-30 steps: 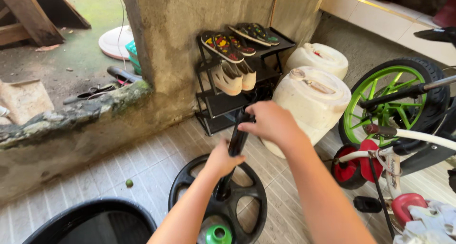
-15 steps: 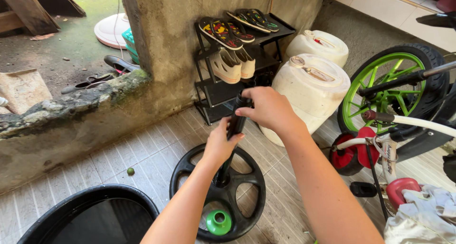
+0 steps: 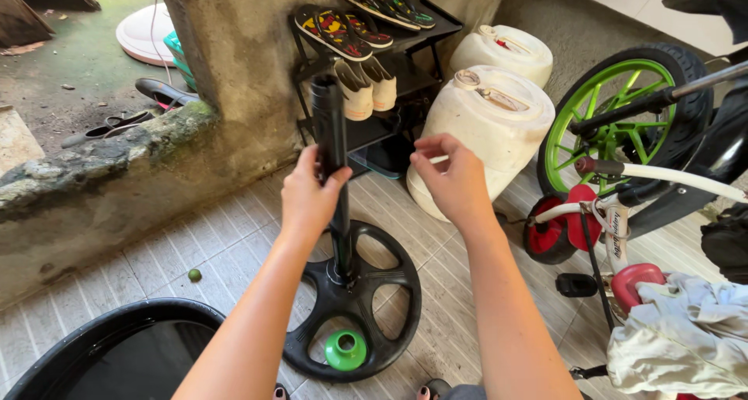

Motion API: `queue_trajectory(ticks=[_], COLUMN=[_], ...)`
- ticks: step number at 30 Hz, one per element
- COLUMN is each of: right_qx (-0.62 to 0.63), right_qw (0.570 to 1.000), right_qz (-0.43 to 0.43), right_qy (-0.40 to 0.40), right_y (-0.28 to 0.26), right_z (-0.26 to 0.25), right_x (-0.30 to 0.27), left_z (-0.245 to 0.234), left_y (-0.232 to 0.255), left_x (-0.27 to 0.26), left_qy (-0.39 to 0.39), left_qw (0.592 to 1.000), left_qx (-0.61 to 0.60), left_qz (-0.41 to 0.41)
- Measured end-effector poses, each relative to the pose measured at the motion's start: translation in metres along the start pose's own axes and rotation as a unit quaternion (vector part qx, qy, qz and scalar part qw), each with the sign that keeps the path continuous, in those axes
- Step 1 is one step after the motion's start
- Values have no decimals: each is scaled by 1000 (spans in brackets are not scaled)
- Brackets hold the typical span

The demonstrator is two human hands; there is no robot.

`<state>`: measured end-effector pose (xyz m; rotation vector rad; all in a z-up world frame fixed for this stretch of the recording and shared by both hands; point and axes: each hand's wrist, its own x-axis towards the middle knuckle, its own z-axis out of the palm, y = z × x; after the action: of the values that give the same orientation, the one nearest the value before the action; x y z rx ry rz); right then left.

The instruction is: The person wipes a black fan pole with a cloth, then inserts it into a fan base. They place a green plastic cap and a black collar onto the pole, then secure the assembly with screws using a screwdriver.

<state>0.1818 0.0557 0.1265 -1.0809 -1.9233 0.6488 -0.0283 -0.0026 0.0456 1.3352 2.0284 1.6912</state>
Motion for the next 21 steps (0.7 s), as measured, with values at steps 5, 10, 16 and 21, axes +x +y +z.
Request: queue_trajectory(ticks=[5,10,16,21], right_qx=[-34,-41,-57,-13], right_qw=[999,996,957,877], right_qz=[24,30,180,377], right_qy=[-31,-72,-222,-299], right_y=[25,67,172,272], right_z=[10,29,72,147], right_x=[-5,-7,-22,-69], left_z=[-11,-13,-13,-18], left_y=[6,7,12,9], left_x=[0,-1,0,0], left_qy=[2,11,31,38], left_qw=[999,998,998,996], left_qx=[-7,-17,-16,-36], left_qz=[-38,-57,-54,-75])
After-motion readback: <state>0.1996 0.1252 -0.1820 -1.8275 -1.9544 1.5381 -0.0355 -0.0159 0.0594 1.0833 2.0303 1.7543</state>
